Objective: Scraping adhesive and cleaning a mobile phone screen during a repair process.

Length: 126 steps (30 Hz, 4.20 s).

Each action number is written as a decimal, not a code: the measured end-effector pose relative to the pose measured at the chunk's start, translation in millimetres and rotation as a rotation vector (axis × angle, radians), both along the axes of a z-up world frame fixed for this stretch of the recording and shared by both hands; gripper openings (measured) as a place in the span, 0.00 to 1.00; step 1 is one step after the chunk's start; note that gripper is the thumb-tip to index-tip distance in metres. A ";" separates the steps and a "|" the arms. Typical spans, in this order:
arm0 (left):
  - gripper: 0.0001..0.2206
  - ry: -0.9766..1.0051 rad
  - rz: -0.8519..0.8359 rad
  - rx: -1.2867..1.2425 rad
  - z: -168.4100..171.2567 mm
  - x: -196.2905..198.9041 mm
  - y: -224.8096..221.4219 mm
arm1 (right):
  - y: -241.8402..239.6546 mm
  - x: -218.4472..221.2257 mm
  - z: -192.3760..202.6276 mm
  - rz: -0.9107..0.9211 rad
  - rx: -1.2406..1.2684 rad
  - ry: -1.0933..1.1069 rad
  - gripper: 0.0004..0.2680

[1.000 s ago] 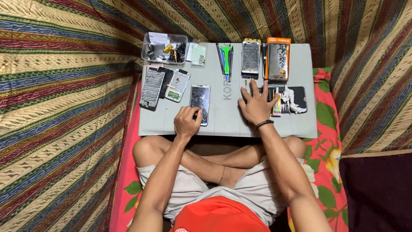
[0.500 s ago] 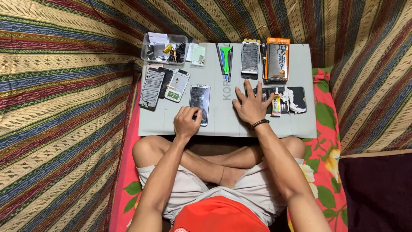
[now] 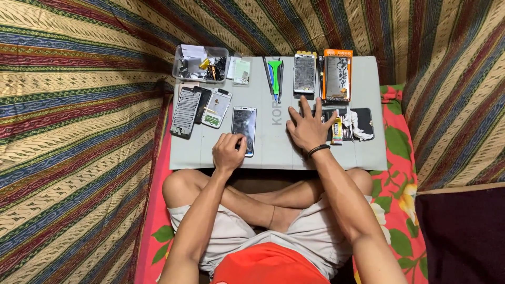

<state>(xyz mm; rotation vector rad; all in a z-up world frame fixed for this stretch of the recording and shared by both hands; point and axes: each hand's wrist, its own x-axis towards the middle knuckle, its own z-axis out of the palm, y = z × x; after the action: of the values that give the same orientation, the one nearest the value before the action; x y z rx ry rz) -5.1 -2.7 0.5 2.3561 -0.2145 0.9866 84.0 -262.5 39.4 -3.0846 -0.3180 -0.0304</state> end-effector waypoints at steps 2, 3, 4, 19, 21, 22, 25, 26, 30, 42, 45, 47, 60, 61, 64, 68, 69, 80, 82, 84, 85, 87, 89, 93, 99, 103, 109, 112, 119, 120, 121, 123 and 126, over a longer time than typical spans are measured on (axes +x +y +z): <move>0.03 -0.001 -0.002 -0.003 3.3 -1.1 -0.2 | 3.5 -1.2 -4.5 0.013 -0.005 0.000 0.19; 0.03 -0.002 -0.004 -0.007 4.8 -1.5 -0.6 | 4.9 -2.0 -6.8 0.025 -0.011 0.002 0.19; 0.03 -0.002 -0.005 -0.007 3.9 -1.2 -1.0 | 4.6 -2.6 -4.8 0.024 -0.011 0.002 0.19; 0.03 -0.018 -0.005 0.006 0.0 0.1 0.2 | -1.9 -2.5 -5.5 -0.023 0.014 -0.064 0.18; 0.02 -0.019 0.000 -0.017 0.6 0.8 0.5 | -2.7 4.4 -11.3 -0.008 0.007 -0.085 0.18; 0.02 -0.022 0.003 -0.016 0.6 1.7 -1.1 | -0.1 7.8 -4.3 -0.005 0.007 -0.087 0.18; 0.03 -0.011 0.004 -0.061 1.0 0.2 -1.9 | 12.6 24.1 4.1 0.035 0.046 -0.170 0.17; 0.03 -0.004 0.007 -0.057 1.7 0.7 -1.4 | 19.0 37.6 0.8 0.072 0.088 -0.189 0.16; 0.02 -0.018 0.012 -0.063 -0.8 1.2 -1.5 | 60.1 85.3 -10.1 0.258 0.162 -0.351 0.14; 0.02 -0.036 0.006 -0.086 7.2 1.7 0.3 | 195.1 114.4 -1.1 0.387 0.107 -0.211 0.20; 0.02 -0.048 0.000 -0.087 6.0 2.2 0.3 | 194.5 126.7 -12.4 0.394 0.068 -0.324 0.16; 0.03 -0.050 -0.001 -0.084 7.8 2.5 1.1 | 193.3 132.3 -13.6 0.408 0.063 -0.311 0.14; 0.03 -0.071 -0.019 -0.083 6.7 4.5 3.0 | 182.6 141.3 -26.7 0.563 0.111 -0.533 0.05; 0.03 -0.072 -0.019 -0.083 7.0 4.5 2.9 | 182.7 141.6 -26.6 0.563 0.111 -0.534 0.05; 0.03 -0.082 -0.018 -0.076 7.6 4.8 2.7 | 180.8 139.3 -20.4 0.553 0.138 -0.534 0.03; 0.03 -0.071 -0.002 -0.059 3.6 3.2 2.6 | 166.5 121.9 7.1 0.442 0.130 -0.452 0.07; 0.03 -0.066 -0.003 -0.060 1.5 4.2 1.9 | 159.4 117.6 15.4 0.384 0.146 -0.407 0.09; 0.03 -0.019 -0.030 -0.041 -2.6 3.3 1.3 | -67.1 16.0 30.1 0.126 0.279 -0.517 0.13; 0.03 -0.012 -0.025 -0.034 -2.2 -1.5 0.3 | -113.3 -5.3 23.8 0.049 0.274 -0.515 0.13; 0.03 0.010 -0.011 -0.033 1.8 -0.9 -0.3 | -151.8 -21.8 20.2 -0.095 0.162 -0.462 0.12; 0.03 0.015 -0.015 -0.033 1.4 -1.5 -1.2 | -157.8 -23.2 15.3 -0.100 0.161 -0.456 0.12; 0.03 0.016 0.003 -0.011 1.4 0.3 -1.3 | -168.2 -22.4 7.0 -0.280 0.202 -0.108 0.22; 0.03 0.019 0.004 -0.002 2.0 -0.4 -2.4 | -150.0 -24.6 20.0 -0.312 0.234 -0.049 0.22; 0.03 0.030 -0.012 -0.011 3.6 -3.2 -1.8 | -140.0 -23.0 14.8 -0.291 0.299 -0.039 0.18; 0.03 0.035 -0.006 -0.002 -1.2 -1.3 -1.1 | -184.5 5.6 -53.6 -0.279 0.214 -0.214 0.08; 0.02 0.027 -0.007 -0.012 -4.1 -0.8 -0.4 | -177.6 -5.6 -42.0 -0.245 0.362 -0.320 0.04; 0.02 0.019 -0.001 -0.022 -8.0 0.1 0.0 | -166.9 -16.5 -26.3 -0.272 0.566 -0.357 0.22; 0.02 0.019 -0.002 -0.048 -6.8 0.0 -1.1 | -178.1 -11.0 -44.6 -0.198 0.474 -0.444 0.05; 0.02 -0.006 -0.010 -0.099 -6.7 0.3 0.0 | -167.2 -17.1 -30.3 -0.240 0.534 -0.495 0.07; 0.03 -0.003 -0.010 -0.122 -7.2 -0.2 0.2 | -162.2 -21.4 -19.8 -0.156 0.528 -0.504 0.07; 0.03 -0.004 -0.009 -0.123 -5.2 0.4 0.4 | -169.2 -16.3 -30.5 -0.154 0.527 -0.504 0.07; 0.02 -0.021 -0.004 -0.172 -1.9 0.5 0.9 | -183.1 -6.9 -51.9 -0.191 0.530 -0.503 0.05; 0.01 -0.003 0.027 -0.216 -3.2 0.0 1.9 | -186.6 -4.1 -63.4 -0.347 0.573 -0.488 0.08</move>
<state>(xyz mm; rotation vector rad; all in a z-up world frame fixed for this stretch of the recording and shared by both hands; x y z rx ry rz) -5.1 -0.8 -2.7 2.1662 -0.0733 0.9749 79.9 -449.0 -24.0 -2.4789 0.1938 -0.7455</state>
